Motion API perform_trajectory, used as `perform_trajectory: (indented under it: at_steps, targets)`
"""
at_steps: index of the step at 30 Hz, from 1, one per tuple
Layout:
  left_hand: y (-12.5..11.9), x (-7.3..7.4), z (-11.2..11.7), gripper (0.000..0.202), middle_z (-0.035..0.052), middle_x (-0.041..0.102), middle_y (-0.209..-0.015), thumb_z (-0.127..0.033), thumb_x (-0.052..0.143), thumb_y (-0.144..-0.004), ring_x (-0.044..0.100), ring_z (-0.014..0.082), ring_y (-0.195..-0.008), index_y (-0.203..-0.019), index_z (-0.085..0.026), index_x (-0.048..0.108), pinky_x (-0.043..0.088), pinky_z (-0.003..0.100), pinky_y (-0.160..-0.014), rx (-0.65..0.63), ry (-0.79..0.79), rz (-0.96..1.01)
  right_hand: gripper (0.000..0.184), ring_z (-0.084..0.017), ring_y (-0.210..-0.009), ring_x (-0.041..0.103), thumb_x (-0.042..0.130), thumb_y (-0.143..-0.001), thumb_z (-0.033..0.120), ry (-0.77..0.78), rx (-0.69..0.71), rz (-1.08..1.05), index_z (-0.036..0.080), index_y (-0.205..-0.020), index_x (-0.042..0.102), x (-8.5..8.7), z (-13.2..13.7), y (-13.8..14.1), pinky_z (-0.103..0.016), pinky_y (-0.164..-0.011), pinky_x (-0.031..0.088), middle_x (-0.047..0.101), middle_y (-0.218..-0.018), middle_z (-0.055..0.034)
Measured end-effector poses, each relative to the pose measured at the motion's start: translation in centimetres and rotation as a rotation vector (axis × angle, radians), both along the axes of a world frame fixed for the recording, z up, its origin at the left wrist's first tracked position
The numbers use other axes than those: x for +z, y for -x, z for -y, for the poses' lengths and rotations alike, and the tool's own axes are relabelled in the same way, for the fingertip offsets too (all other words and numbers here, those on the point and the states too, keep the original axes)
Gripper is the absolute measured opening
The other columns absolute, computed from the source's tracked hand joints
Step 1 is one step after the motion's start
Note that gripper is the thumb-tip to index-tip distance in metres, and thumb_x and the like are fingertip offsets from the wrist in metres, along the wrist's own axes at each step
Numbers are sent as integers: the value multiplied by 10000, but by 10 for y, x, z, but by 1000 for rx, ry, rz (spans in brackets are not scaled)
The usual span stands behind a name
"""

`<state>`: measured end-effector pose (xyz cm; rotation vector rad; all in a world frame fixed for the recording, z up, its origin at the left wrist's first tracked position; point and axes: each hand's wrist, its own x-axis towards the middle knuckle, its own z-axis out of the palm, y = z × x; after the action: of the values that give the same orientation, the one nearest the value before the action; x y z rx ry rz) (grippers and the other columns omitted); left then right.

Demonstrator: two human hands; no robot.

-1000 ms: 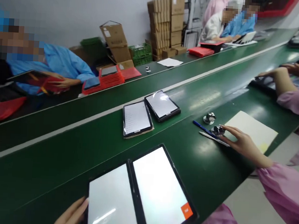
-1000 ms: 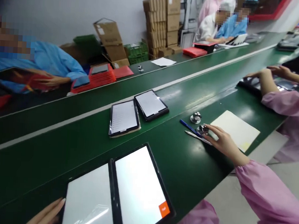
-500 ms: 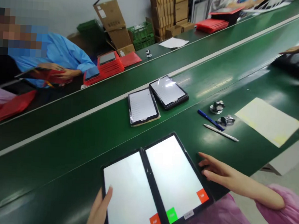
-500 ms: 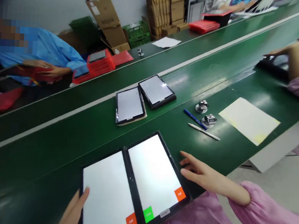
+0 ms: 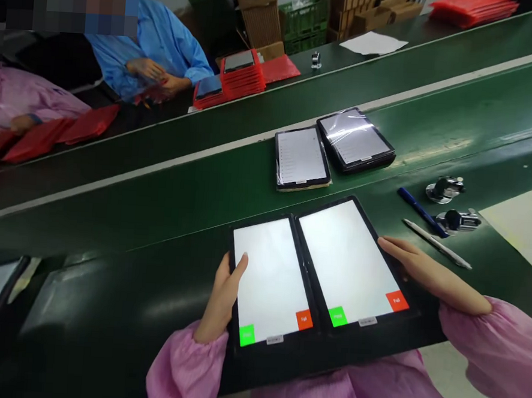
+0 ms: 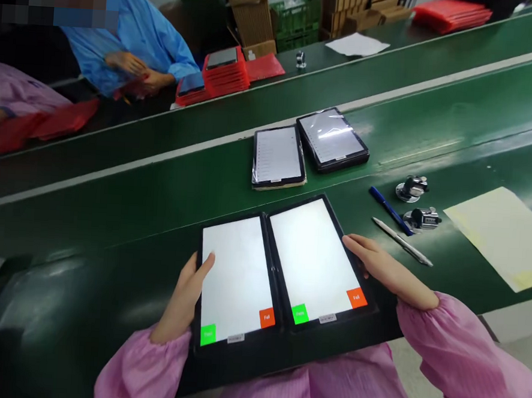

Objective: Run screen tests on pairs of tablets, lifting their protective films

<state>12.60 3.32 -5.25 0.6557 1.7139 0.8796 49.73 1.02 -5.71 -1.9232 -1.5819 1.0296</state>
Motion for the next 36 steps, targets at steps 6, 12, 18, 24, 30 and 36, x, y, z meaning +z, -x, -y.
perform_trajectory:
  at_steps: [6,12,18,24,30,36]
  targets:
    - [2,-4,-4,373,123,774,-1169,-358,689,-951,778,261,-965,-1278,-186,640,651,385,-872,-49,-40,-69,720,-207,-553,612,443,-892,812,155,-11,-86,214,-1183,721,3,-3,-1,-338,-433,519,731,-890,-97]
    - [29,-6,6,650,195,676,-1227,-620,579,-914,692,381,-1131,-1340,-129,617,595,540,-973,-290,-58,-548,610,-221,-593,653,537,-939,679,-157,71,101,201,-1299,652,19,-30,-18,-367,-584,559,701,-794,-69]
    - [0,4,37,564,210,591,-1339,-557,552,-1009,626,373,-1229,-1402,-154,585,590,514,-939,-618,-725,-1162,284,-237,-744,708,576,-962,392,-586,339,259,193,-1026,769,3,-114,-6,-376,-688,581,767,-1037,-113]
    - [-87,-15,109,176,46,727,-1077,-364,682,-982,693,227,-1114,-919,-211,622,223,546,-1319,-944,-1096,-1014,214,-296,-923,727,590,-976,280,-686,414,308,201,-828,723,-6,-125,4,-441,-796,589,772,-1035,-119]
    - [-27,-17,77,527,183,632,-1366,-645,622,-951,586,405,-1342,-1261,-220,600,296,754,-1224,-681,-757,-983,265,-201,-943,736,411,-1098,132,-775,834,222,171,-948,626,33,-13,19,-343,-806,583,779,-1048,-105]
    - [34,-21,14,834,215,426,-1628,-821,485,-914,392,424,-1545,-1516,-251,399,460,637,-1177,-285,-252,-467,378,-155,-995,741,330,-1118,139,-704,905,105,194,-925,651,45,61,17,-311,-929,588,796,-1105,-43]
